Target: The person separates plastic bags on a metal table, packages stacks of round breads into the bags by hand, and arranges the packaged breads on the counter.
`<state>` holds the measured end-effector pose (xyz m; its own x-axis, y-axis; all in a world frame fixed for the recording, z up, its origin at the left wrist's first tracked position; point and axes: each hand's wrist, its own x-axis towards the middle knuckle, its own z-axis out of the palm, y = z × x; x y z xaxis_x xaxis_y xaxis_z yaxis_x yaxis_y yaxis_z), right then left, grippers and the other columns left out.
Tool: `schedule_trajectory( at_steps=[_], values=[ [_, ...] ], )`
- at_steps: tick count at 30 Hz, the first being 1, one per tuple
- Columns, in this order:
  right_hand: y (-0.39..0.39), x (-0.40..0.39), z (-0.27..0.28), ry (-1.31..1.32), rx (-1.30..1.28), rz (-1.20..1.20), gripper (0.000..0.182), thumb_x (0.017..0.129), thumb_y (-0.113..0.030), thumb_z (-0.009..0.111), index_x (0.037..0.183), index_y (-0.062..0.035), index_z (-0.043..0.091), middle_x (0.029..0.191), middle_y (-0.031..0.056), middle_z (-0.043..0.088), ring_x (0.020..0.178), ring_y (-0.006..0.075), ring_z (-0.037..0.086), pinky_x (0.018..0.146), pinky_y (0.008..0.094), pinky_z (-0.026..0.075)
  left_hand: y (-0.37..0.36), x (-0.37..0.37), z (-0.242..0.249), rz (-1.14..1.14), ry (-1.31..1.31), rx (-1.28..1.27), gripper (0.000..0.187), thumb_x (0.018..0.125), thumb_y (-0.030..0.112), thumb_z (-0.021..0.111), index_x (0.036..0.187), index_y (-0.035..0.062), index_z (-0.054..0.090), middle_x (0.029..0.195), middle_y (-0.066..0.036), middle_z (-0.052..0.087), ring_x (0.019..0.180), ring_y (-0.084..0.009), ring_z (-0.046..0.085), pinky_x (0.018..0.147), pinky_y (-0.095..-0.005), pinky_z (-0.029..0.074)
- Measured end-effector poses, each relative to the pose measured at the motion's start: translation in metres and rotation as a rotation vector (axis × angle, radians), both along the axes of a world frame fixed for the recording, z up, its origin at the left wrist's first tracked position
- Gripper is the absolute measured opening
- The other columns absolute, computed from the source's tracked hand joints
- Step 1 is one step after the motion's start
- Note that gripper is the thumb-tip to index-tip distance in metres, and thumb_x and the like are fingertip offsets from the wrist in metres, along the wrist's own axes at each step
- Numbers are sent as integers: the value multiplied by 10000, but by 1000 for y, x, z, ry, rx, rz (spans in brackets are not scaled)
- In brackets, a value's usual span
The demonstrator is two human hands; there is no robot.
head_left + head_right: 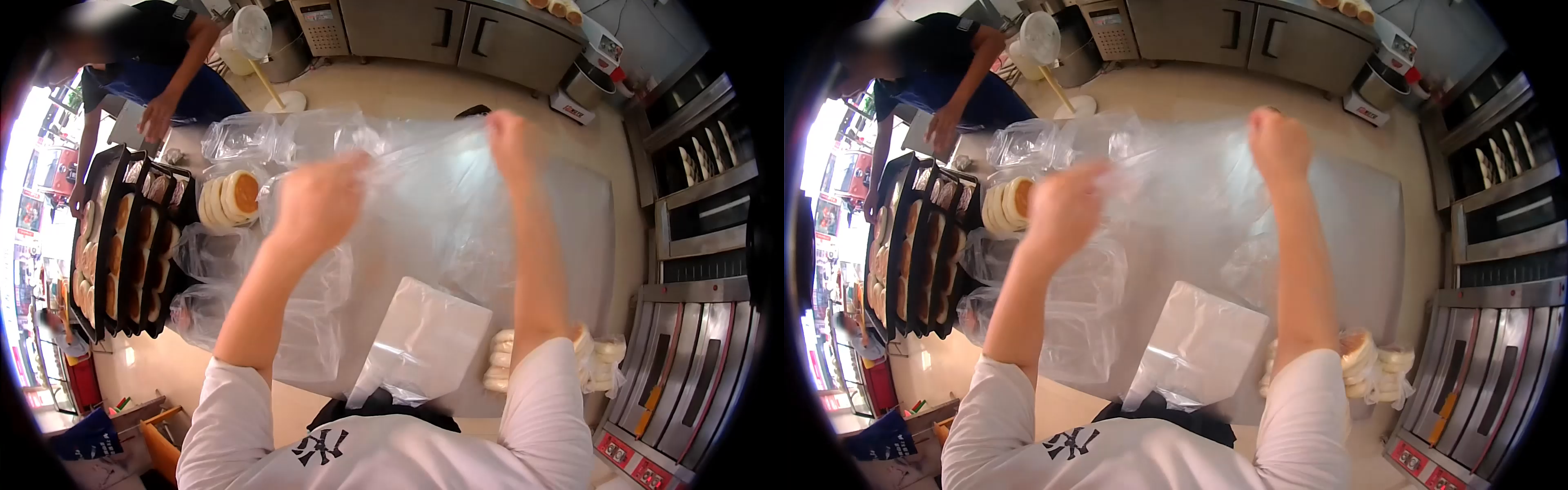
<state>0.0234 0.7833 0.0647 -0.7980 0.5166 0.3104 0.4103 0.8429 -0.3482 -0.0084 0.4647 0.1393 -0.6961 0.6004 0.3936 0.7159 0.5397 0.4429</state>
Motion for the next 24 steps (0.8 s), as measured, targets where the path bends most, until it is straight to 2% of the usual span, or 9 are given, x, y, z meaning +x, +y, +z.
schedule_trajectory(
  at_steps=[3,6,9,11,12,14,19,21,24],
  values=[
    [-26,53,73,1063,-20,79,232,924,-314,619,1021,-125,713,863,110,711,723,311,671,674,394,545,-17,-7,16,-27,261,283,125,841,67,599,942,82,672,874,-145,697,767,-306,674,712,-370,537],
    [2,57,13,763,295,145,173,882,-259,679,994,-130,703,750,79,665,657,276,645,605,363,508,16,-25,-41,-301,703,564,108,858,66,593,944,29,646,864,-145,687,803,-314,656,783,-387,534],
    [7,83,-35,410,573,189,153,839,-205,739,967,-135,693,637,47,619,590,241,618,536,333,472,37,-43,-162,-37,409,208,146,942,149,553,920,30,634,871,-132,666,827,-247,641,780,-380,524],
    [-4,87,-44,356,86,-18,163,827,-245,747,942,-148,687,614,44,605,553,246,599,505,348,449,35,-40,-184,206,-584,609,228,990,233,516,959,40,634,894,-102,648,801,-195,608,735,-353,520],
    [-12,89,-28,203,20,-62,178,810,-250,762,936,-149,689,677,65,638,640,272,631,571,375,489,31,-38,-192,210,-596,596,228,990,233,516,959,40,634,894,-102,648,801,-195,608,735,-353,520],
    [5,79,-46,7,56,-52,226,802,-248,770,973,-133,678,760,76,656,709,277,640,624,384,505,28,-31,-205,229,-1176,463,298,982,306,540,1116,45,594,874,-71,614,747,-187,578,703,-315,513],
    [10,33,-51,-245,-4,-68,362,794,-236,775,1099,-106,630,1001,75,668,899,296,642,837,415,507,48,-23,-166,346,-1281,345,447,935,323,618,1267,59,479,861,-55,600,811,-198,571,710,-321,515],
    [-17,36,-24,198,366,43,402,782,-208,769,1134,-112,600,1045,41,661,959,275,626,941,448,453,51,-24,-154,383,-1302,350,471,923,304,633,1288,67,454,865,-64,605,872,-209,582,750,-346,520],
    [-52,67,-18,462,396,230,366,735,-173,776,1063,-129,620,1015,27,656,1036,250,592,1014,493,384,53,-22,-161,223,-537,303,442,858,231,697,1240,93,524,961,-93,624,1020,-242,576,901,-437,499]
  ],
)
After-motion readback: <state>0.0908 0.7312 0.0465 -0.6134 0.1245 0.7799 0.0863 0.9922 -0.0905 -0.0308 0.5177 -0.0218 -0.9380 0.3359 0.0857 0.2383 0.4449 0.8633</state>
